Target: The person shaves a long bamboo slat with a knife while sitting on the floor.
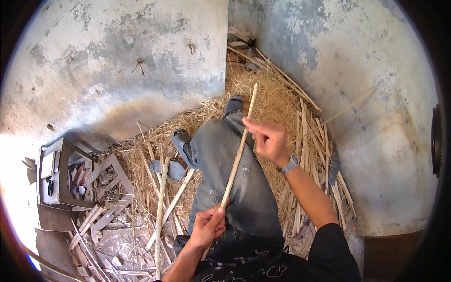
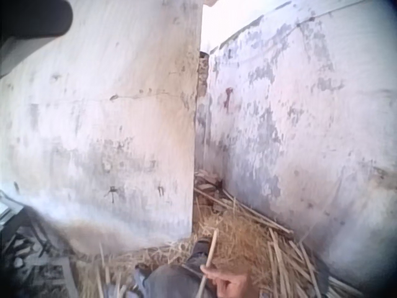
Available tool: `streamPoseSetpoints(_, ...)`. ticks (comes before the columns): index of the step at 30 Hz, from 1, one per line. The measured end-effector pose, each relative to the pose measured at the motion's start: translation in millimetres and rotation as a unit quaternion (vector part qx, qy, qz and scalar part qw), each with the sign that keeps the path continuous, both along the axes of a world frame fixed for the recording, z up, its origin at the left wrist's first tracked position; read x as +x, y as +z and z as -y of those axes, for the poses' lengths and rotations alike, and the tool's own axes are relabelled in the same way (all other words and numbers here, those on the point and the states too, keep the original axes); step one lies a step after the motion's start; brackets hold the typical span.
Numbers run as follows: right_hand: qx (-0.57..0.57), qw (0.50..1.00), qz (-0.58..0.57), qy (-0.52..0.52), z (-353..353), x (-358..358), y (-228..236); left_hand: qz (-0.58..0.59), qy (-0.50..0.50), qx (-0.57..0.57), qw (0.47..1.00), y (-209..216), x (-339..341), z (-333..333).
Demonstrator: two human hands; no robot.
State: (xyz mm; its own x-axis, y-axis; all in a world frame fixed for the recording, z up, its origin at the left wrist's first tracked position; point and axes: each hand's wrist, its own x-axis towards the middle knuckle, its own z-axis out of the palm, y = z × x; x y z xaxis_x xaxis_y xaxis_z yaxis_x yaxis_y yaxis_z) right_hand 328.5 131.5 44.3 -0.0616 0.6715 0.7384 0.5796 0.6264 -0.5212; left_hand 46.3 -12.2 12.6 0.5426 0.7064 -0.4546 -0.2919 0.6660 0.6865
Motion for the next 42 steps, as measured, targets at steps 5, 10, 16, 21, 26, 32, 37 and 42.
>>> streamPoseSetpoints(5, -0.043, 0.998, -0.027, 0.034, 47.9, -19.2, -2.7, -0.003, -0.011, 0.025, 1.0, -2.9, 1.0, 0.5)
streamPoseSetpoints(10, -0.178, 0.958, -0.205, 0.098, 62.8, -3.1, 13.4, 0.027, -0.008, 0.017, 0.999, -6.9, -2.4, 4.5)
streamPoseSetpoints(16, 0.028, 0.994, -0.059, -0.093, -12.7, 35.9, 41.3, -0.019, -0.022, 0.043, 0.999, -2.3, 1.0, 9.1)
streamPoseSetpoints(21, 0.005, 0.994, -0.1, -0.049, -31.0, 17.6, 19.7, -0.029, 0.001, 0.047, 0.999, -2.0, 3.8, 10.7)
streamPoseSetpoints(26, -0.031, 0.997, -0.072, 0.006, 19.8, -19.3, -3.6, 0.007, 0.009, 0.006, 1.0, -4.1, -0.9, 2.2)
streamPoseSetpoints(32, -0.065, 0.989, -0.125, 0.037, 42.0, -9.7, -16.4, 0.04, -0.016, 0.037, 0.998, -9.1, -6.3, 3.8)
streamPoseSetpoints(37, 0.023, 0.991, -0.097, -0.089, -20.4, 30.0, 6.1, 0.006, -0.033, 0.018, 0.999, -7.1, -3.6, 4.7)
streamPoseSetpoints(42, 0.031, 0.99, -0.115, -0.069, -36.6, 17.2, 9.5, 0.013, -0.016, 0.007, 1.0, -6.0, -6.9, 6.3)
